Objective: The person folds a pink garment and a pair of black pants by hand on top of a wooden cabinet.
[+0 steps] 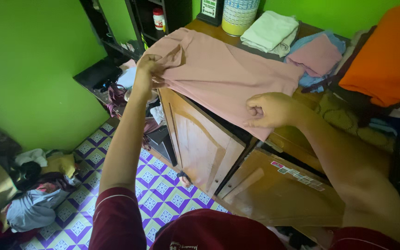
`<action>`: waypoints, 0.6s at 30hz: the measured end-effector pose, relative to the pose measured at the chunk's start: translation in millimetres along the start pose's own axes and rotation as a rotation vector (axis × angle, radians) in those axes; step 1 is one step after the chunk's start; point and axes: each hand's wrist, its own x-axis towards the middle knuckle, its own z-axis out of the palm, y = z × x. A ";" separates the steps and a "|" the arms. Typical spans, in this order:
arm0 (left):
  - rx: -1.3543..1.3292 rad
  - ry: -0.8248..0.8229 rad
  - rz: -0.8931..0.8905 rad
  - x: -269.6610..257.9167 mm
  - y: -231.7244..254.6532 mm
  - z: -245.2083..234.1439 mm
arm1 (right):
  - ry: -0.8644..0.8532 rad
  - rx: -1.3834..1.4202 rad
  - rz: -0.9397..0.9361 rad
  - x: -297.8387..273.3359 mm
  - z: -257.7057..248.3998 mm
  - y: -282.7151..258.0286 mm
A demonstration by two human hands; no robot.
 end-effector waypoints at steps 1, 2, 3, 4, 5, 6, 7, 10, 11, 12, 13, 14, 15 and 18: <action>-0.002 -0.002 -0.003 -7.8 2.2 5.8 | 0.022 0.018 -0.014 -0.2 1.1 0.8; 0.079 -0.013 0.081 -13.8 4.4 12.8 | 0.022 0.017 -0.012 0.5 0.6 1.1; 0.160 -0.025 0.165 -17.6 6.8 17.2 | 0.025 0.018 -0.021 0.8 0.0 0.9; 0.159 -0.025 0.165 -20.8 8.5 15.6 | 0.026 0.019 -0.030 1.2 0.2 0.2; 0.410 -0.016 0.541 -23.5 8.2 11.5 | 0.026 0.018 -0.030 0.9 0.7 -0.6; 0.661 -0.009 0.918 -23.0 7.7 8.6 | 0.028 0.033 -0.019 0.1 0.5 -1.2; 0.659 -0.008 0.920 -19.1 8.0 7.4 | 0.030 0.048 -0.008 -0.4 0.1 -1.5; 0.366 0.063 0.417 -8.8 12.3 3.6 | 0.026 0.041 0.004 0.3 -0.1 1.3; 0.437 0.137 0.364 -9.2 12.9 1.9 | 0.025 0.041 0.004 0.7 0.6 4.4; 0.507 0.210 0.310 -10.1 13.2 1.6 | 0.008 0.117 0.040 1.0 1.4 9.0; 0.507 0.211 0.310 -11.4 12.4 4.0 | -0.010 0.193 0.076 1.0 2.4 14.7; 0.762 0.314 0.568 -12.5 12.0 8.2 | -0.008 0.192 0.075 1.2 2.3 21.5; 1.017 0.410 0.829 -14.1 12.8 12.3 | 0.070 0.283 0.035 1.6 1.7 28.6; 0.977 0.221 0.984 -21.0 13.2 32.3 | 0.299 0.385 0.094 3.2 4.5 44.7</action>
